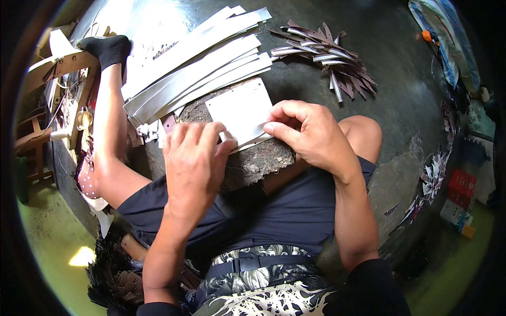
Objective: The person sits on the floor and repeatedly peels the backing off small adhesive tape strips using both hands. Each peeled strip is placed on a growing stack to the left, while the used backings are set aside to the right.
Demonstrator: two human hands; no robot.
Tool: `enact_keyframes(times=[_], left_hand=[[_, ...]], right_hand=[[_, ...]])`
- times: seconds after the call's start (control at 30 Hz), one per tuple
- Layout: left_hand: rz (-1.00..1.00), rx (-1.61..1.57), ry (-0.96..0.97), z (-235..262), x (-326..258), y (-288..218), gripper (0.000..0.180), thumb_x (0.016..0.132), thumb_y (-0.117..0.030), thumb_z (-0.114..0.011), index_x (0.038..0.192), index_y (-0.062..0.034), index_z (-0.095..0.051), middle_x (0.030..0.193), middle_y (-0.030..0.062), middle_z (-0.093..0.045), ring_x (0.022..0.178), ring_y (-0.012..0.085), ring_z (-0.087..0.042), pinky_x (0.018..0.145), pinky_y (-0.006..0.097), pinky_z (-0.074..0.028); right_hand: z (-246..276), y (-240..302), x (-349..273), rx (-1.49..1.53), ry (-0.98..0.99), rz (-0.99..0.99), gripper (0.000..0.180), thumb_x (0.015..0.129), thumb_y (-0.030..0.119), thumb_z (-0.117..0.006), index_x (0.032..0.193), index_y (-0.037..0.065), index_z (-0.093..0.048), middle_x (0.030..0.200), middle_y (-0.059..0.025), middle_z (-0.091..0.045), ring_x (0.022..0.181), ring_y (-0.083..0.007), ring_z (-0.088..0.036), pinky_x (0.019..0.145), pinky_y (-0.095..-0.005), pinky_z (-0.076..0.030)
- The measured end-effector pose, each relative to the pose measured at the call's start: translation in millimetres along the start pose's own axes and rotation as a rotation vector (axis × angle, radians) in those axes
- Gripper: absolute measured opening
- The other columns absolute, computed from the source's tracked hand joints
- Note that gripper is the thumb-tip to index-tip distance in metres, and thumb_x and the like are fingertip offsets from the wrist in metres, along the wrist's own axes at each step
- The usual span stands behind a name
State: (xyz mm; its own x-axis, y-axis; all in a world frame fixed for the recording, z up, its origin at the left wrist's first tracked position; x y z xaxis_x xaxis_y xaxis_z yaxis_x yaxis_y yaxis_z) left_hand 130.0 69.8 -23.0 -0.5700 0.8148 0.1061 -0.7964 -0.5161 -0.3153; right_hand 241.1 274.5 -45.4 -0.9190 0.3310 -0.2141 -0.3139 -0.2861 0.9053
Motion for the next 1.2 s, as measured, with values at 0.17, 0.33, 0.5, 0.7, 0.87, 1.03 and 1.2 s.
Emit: enact_keyframes(times=[0.17, 0.33, 0.5, 0.7, 0.87, 1.03, 1.2], left_hand=[[-0.073, 0.077, -0.072, 3.6, 11.0, -34.1, 0.041, 0.098, -0.021, -0.082, 0.138, -0.0174, -0.074, 0.136, 0.005, -0.069, 0.126, 0.0292, -0.063, 0.107, 0.046, -0.044], [-0.048, 0.09, 0.183, 16.7, 13.5, -38.6, 0.041, 0.099, -0.017, -0.077, 0.14, -0.0132, -0.073, 0.128, 0.0051, -0.075, 0.12, 0.028, -0.066, 0.106, 0.045, -0.044], [0.282, 0.13, 0.339, 45.7, 6.0, 18.8, 0.03, 0.096, -0.008, -0.08, 0.126, -0.0083, -0.077, 0.123, 0.0114, -0.075, 0.118, 0.033, -0.066, 0.107, 0.047, -0.047], [0.148, -0.337, 0.006, 34.0, 9.5, -20.1, 0.038, 0.095, -0.002, -0.084, 0.131, -0.0066, -0.075, 0.125, 0.0168, -0.072, 0.105, 0.0371, -0.074, 0.089, 0.048, -0.061], [0.023, -0.458, -0.029, -33.3, 40.3, -25.4, 0.034, 0.094, -0.008, -0.09, 0.126, -0.0094, -0.082, 0.112, 0.0101, -0.075, 0.086, 0.0216, -0.075, 0.071, 0.037, -0.061], [0.066, -0.505, -0.045, -43.5, 30.7, -17.4, 0.027, 0.091, -0.009, -0.094, 0.118, -0.0117, -0.088, 0.104, 0.0067, -0.075, 0.083, 0.0175, -0.075, 0.069, 0.033, -0.06], [0.027, -0.476, -0.089, -43.6, 31.6, -21.9, 0.025, 0.093, -0.009, -0.092, 0.117, -0.0122, -0.088, 0.104, 0.0073, -0.074, 0.075, 0.021, -0.074, 0.065, 0.036, -0.059]], right_hand=[[-1.1, -12.1, 2.4, 0.087, -0.056, -0.14, 0.01, 0.103, 0.009, -0.083, 0.107, 0.0, -0.08, 0.093, 0.0012, -0.076, 0.082, -0.0021, -0.065, 0.07, -0.0217, -0.052], [1.4, -28.8, 9.3, 0.326, -0.05, -0.152, 0.011, 0.101, 0.007, -0.085, 0.108, 0.0, -0.08, 0.094, 0.0014, -0.077, 0.084, -0.003, -0.066, 0.076, -0.0216, -0.055], [4.2, -44.1, 12.0, 0.456, 0.007, -0.174, 0.013, 0.101, 0.004, -0.085, 0.113, 0.001, -0.08, 0.1, 0.0015, -0.078, 0.091, -0.0038, -0.07, 0.084, -0.0209, -0.058], [0.2, -43.8, 13.7, 0.529, 0.014, -0.192, 0.014, 0.101, 0.002, -0.085, 0.114, 0.001, -0.079, 0.101, 0.0006, -0.078, 0.091, -0.0044, -0.071, 0.082, -0.0208, -0.057], [-1.6, -51.5, 12.7, 0.644, -0.001, -0.182, 0.009, 0.103, 0.006, -0.084, 0.111, 0.002, -0.081, 0.093, 0.0046, -0.075, 0.08, -0.0003, -0.064, 0.07, -0.0182, -0.052], [-5.5, -62.4, 15.1, 0.752, 0.056, -0.173, 0.012, 0.105, 0.011, -0.083, 0.114, 0.003, -0.082, 0.092, 0.0032, -0.076, 0.076, -0.0014, -0.064, 0.066, -0.0184, -0.052], [-0.6, -57.1, 14.1, 0.784, 0.054, -0.224, 0.013, 0.109, 0.013, -0.08, 0.116, 0.002, -0.079, 0.097, 0.0004, -0.076, 0.08, -0.0048, -0.067, 0.071, -0.0211, -0.056]])
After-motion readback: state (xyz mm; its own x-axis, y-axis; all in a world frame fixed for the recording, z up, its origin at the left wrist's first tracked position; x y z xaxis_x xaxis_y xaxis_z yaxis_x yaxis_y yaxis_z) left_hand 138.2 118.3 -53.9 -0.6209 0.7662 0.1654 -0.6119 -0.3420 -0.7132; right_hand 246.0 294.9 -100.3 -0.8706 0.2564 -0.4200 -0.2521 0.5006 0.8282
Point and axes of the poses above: each hand's wrist, its own x-axis towards the middle knuckle, its own z-axis out of the back of the hand, y = z × x, the point moved 3 cm from there along x, towards the middle knuckle
